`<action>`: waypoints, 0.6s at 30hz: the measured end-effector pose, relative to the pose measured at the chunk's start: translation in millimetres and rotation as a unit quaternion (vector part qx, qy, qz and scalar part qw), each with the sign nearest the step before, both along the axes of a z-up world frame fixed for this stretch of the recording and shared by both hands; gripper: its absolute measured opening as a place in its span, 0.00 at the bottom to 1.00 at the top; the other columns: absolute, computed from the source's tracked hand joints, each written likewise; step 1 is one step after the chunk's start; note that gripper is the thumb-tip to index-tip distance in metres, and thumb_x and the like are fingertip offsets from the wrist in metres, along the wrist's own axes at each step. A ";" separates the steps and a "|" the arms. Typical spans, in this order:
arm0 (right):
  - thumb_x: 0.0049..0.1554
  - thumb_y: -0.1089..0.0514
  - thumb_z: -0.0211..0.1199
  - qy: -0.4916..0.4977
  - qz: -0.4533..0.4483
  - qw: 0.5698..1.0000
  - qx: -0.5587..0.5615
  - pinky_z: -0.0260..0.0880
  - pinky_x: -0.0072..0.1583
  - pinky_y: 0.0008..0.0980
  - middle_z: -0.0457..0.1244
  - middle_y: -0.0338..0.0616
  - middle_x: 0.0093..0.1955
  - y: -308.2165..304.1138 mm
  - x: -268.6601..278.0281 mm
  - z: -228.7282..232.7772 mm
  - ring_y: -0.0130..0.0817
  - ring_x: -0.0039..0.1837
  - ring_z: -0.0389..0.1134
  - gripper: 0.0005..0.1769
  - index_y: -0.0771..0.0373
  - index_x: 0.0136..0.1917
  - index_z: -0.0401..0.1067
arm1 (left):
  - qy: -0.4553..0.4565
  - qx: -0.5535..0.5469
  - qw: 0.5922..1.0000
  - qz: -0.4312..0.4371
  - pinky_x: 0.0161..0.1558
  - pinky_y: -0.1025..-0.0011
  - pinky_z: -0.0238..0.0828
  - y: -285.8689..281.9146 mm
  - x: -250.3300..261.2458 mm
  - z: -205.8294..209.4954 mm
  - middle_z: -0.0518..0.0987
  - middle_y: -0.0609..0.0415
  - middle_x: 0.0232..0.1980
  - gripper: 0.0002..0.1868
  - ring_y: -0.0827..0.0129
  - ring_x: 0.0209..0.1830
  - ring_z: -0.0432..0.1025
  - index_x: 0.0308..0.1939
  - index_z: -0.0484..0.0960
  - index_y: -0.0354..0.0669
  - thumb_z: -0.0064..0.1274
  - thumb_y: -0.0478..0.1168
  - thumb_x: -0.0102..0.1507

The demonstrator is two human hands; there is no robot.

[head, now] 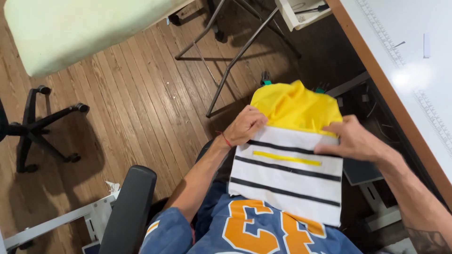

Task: Sewing a striped fabric pouch using an industrial sewing machine

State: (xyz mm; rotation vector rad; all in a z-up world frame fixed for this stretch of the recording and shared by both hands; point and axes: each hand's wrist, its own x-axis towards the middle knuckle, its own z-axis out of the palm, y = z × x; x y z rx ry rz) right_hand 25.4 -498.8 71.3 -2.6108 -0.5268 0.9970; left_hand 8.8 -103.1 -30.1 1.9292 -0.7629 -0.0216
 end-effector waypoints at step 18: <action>0.45 0.82 0.50 -0.119 0.083 0.956 0.254 0.60 0.89 0.52 0.69 0.44 0.84 -18.0 16.1 -7.1 0.48 0.92 0.60 0.50 0.57 0.77 0.80 | -0.114 0.274 0.948 0.118 0.32 0.68 0.69 -105.8 -86.2 76.3 0.82 0.59 0.36 0.34 0.72 0.30 0.73 0.74 0.84 0.49 0.65 0.65 0.73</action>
